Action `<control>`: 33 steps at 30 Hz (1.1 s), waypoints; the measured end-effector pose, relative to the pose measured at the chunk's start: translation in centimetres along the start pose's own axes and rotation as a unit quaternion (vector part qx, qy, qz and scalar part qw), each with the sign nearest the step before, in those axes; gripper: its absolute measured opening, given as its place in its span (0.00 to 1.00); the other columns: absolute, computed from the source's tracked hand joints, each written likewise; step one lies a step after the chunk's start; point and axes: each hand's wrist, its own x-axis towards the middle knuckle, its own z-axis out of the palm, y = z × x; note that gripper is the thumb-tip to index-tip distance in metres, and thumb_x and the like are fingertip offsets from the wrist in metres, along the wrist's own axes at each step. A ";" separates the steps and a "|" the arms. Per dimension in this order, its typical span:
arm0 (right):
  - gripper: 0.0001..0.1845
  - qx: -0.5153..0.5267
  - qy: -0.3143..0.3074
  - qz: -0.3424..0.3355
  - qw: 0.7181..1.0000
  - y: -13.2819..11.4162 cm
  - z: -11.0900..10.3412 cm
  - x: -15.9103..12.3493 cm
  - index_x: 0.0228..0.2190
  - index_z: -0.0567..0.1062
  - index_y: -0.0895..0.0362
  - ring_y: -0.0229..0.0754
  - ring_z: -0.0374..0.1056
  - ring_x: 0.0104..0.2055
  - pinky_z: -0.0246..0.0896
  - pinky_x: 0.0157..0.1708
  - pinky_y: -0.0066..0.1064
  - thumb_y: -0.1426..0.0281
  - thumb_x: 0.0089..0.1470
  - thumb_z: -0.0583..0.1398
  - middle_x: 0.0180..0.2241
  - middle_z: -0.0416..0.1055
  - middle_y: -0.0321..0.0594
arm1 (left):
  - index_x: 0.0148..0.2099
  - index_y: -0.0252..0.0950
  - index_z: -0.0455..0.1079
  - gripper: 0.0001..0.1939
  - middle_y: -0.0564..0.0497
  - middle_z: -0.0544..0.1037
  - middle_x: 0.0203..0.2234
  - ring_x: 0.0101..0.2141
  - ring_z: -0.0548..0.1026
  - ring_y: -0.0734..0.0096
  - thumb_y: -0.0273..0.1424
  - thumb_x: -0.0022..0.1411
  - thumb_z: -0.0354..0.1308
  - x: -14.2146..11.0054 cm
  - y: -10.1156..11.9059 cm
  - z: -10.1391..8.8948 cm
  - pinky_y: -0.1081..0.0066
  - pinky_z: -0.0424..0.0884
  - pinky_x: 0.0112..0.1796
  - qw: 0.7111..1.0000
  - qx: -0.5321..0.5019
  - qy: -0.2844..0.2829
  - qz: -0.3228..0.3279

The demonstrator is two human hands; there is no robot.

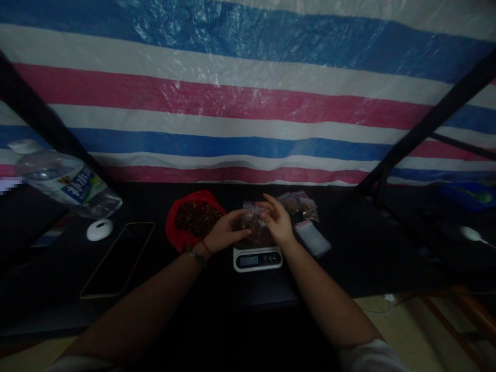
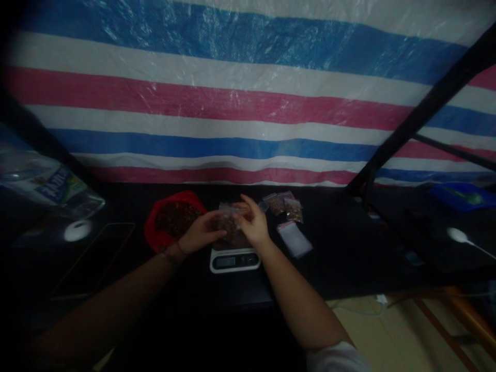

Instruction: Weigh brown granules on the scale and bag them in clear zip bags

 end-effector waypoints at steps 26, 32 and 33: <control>0.12 0.040 0.019 0.110 0.993 1.1 0.1 0.4 0.27 0.77 0.56 0.39 0.71 0.28 0.66 0.30 0.30 0.60 0.46 0.63 0.26 0.75 0.37 | 0.37 0.33 0.74 0.17 0.48 0.79 0.31 0.32 0.76 0.67 0.42 0.51 0.63 0.5 0.7 -0.3 0.67 0.73 0.37 0.984 0.036 0.174 -0.015; 0.12 0.077 -0.015 0.145 0.986 1.4 0.3 0.3 0.26 0.75 0.57 0.38 0.69 0.27 0.65 0.28 0.28 0.61 0.43 0.65 0.25 0.74 0.36 | 0.33 0.33 0.74 0.15 0.50 0.79 0.28 0.30 0.75 0.69 0.42 0.52 0.62 0.4 1.0 -0.6 0.70 0.73 0.34 0.978 0.080 0.191 0.002; 0.12 0.072 -0.015 0.142 0.987 1.4 0.4 0.3 0.27 0.75 0.57 0.38 0.69 0.27 0.65 0.29 0.28 0.61 0.43 0.65 0.25 0.74 0.37 | 0.33 0.33 0.74 0.15 0.50 0.79 0.27 0.29 0.75 0.69 0.42 0.52 0.61 0.5 1.0 -0.7 0.70 0.72 0.33 0.977 0.089 0.196 0.002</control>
